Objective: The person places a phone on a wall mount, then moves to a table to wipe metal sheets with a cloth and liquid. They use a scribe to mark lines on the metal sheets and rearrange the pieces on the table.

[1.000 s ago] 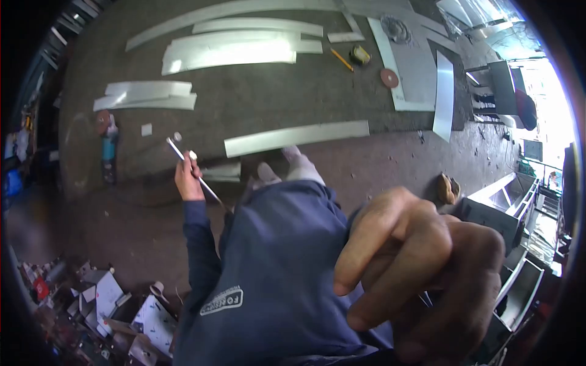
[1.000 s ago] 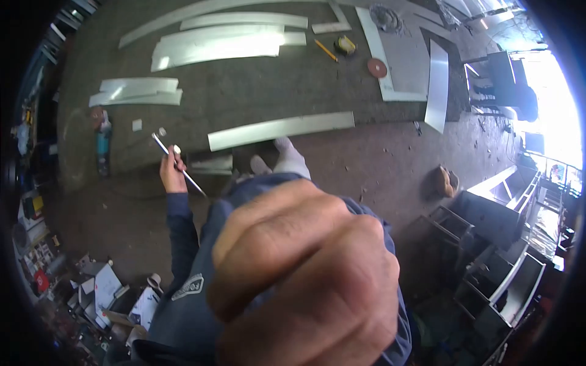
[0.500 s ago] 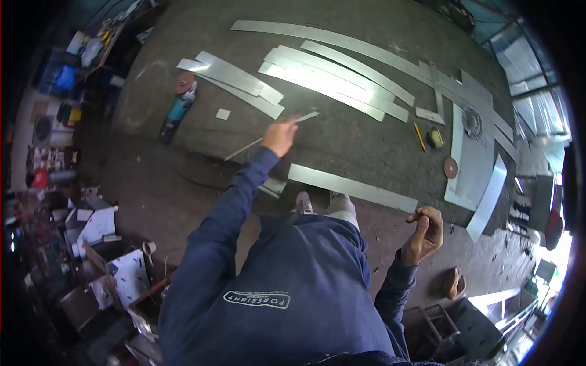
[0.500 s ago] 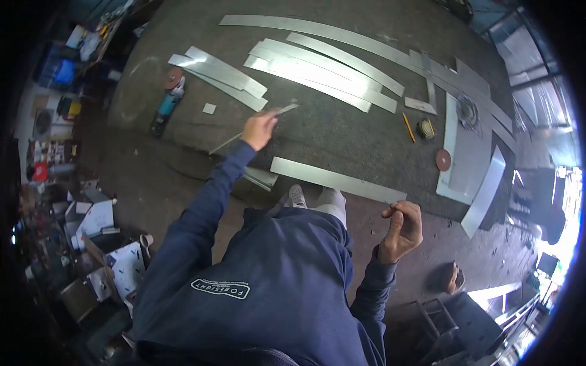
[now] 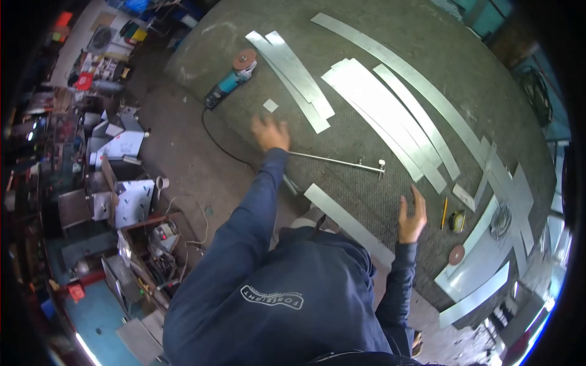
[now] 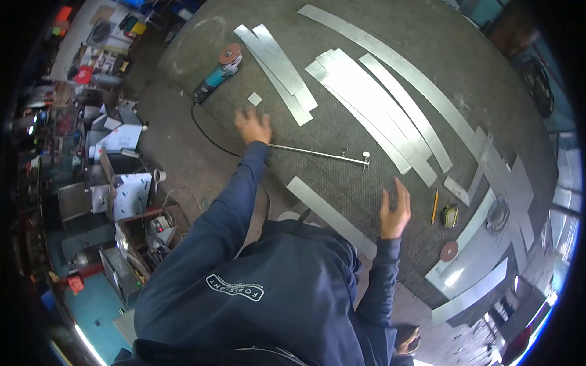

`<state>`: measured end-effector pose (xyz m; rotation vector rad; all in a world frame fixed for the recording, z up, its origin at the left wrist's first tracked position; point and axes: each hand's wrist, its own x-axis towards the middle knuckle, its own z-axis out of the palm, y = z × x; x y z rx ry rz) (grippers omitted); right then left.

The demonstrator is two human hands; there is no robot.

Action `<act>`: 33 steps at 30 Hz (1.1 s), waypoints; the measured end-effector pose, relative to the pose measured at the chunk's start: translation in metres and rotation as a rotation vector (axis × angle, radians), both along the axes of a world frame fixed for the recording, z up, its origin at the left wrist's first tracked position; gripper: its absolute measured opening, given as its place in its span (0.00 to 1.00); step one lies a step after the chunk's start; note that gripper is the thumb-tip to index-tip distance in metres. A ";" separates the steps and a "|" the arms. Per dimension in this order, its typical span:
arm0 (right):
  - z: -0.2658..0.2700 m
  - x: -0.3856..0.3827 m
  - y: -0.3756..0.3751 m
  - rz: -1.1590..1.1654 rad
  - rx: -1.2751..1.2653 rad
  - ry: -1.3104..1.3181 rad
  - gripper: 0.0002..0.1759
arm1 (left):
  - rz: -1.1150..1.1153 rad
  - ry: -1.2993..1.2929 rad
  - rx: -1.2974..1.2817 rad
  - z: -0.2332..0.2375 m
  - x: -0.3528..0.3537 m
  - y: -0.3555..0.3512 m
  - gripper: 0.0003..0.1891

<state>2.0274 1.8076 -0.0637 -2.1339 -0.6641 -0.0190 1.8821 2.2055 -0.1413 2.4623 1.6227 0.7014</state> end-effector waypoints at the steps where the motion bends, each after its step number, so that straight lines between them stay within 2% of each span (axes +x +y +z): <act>1: -0.010 0.009 0.021 0.088 0.004 -0.033 0.23 | 0.271 0.006 -0.035 -0.012 -0.010 0.024 0.33; 3: -0.025 0.017 0.077 0.212 -0.063 -0.050 0.30 | 0.718 -0.076 -0.422 -0.018 -0.018 0.056 0.39; 6: -0.047 0.019 0.176 0.371 -0.147 -0.094 0.42 | 0.903 -0.160 -0.446 -0.032 -0.007 0.072 0.41; 7: -0.056 0.018 0.209 0.409 -0.188 -0.121 0.46 | 0.919 -0.172 -0.449 -0.033 -0.003 0.072 0.41; 9: -0.069 0.017 0.269 0.415 -0.263 -0.163 0.48 | 0.865 -0.027 -0.286 -0.026 0.000 0.058 0.40; 12: -0.083 0.014 0.324 0.393 -0.412 -0.220 0.51 | 0.878 -0.018 -0.395 -0.016 0.003 0.061 0.39; 14: -0.091 0.014 0.349 0.386 -0.480 -0.252 0.53 | 0.920 0.058 -0.302 -0.033 0.005 0.067 0.38; 15: -0.094 0.010 0.351 0.382 -0.450 -0.252 0.52 | 0.946 0.144 -0.210 -0.035 0.005 0.066 0.38; 19: -0.110 0.005 0.360 0.433 -0.268 -0.234 0.44 | 0.930 0.153 -0.272 -0.038 0.004 0.070 0.38; 20: -0.117 0.000 0.358 0.445 -0.226 -0.268 0.41 | 0.945 0.174 -0.230 -0.040 0.004 0.070 0.38; 21: -0.108 -0.003 0.359 0.433 -0.150 -0.192 0.38 | 0.952 0.193 -0.193 -0.044 0.005 0.068 0.38; 25: -0.108 0.005 0.364 0.406 -0.109 -0.228 0.42 | 0.939 0.180 -0.271 -0.035 0.007 0.066 0.38; 28: -0.100 0.014 0.373 0.447 0.006 -0.086 0.47 | 0.929 0.163 -0.311 -0.034 0.007 0.067 0.39; 30: -0.093 0.026 0.378 0.477 -0.226 0.128 0.53 | 0.931 0.165 -0.286 -0.034 0.006 0.069 0.39; 32: -0.088 0.025 0.387 0.490 -0.205 0.105 0.57 | 0.932 0.168 -0.273 -0.035 0.005 0.068 0.40; 33: -0.074 0.022 0.394 0.447 -0.323 0.021 0.57 | 0.923 0.150 -0.308 -0.033 0.005 0.068 0.40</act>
